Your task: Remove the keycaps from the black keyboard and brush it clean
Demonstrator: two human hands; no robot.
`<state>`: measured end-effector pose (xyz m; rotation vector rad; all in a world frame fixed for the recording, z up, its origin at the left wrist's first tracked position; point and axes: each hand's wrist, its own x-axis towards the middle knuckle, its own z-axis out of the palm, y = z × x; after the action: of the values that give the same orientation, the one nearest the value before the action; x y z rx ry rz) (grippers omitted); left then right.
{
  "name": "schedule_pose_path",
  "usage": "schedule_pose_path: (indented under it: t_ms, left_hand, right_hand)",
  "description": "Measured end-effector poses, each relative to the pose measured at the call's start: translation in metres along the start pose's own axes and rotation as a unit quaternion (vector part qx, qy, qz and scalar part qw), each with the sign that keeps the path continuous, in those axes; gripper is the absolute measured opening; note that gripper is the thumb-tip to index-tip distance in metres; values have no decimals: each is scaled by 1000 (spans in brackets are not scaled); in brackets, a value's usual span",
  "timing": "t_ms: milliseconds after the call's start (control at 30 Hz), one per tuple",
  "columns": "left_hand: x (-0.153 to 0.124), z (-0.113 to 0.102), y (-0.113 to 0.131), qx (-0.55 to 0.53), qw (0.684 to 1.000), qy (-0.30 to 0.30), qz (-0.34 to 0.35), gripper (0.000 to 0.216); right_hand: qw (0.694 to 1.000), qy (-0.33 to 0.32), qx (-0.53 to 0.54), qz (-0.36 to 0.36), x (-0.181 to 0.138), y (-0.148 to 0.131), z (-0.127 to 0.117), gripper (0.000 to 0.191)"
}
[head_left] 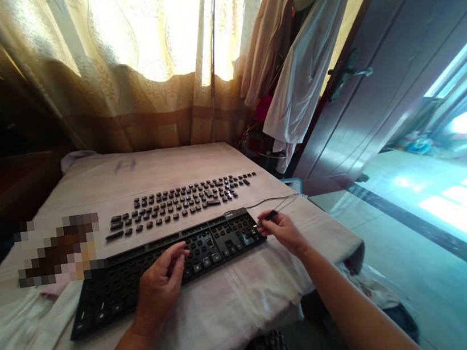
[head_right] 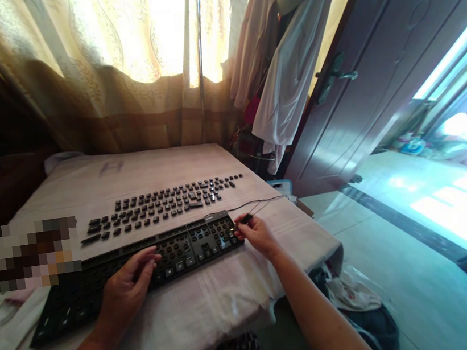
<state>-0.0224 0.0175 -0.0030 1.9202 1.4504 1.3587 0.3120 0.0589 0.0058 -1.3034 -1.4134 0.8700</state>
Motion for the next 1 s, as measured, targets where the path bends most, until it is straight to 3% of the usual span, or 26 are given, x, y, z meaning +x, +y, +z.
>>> schedule_pose_path:
  t_ms: [300, 733, 1000]
  left_hand:
    - [-1, 2, -5, 30, 999, 4, 30, 30]
    - [-2, 3, -6, 38, 999, -2, 32, 31]
    - [-1, 3, -8, 43, 998, -4, 37, 31]
  right_hand:
    - [997, -43, -64, 29, 10, 1, -2, 11]
    - [967, -20, -253, 26, 12, -9, 15, 18]
    - [963, -42, -263, 35, 5, -9, 12, 25]
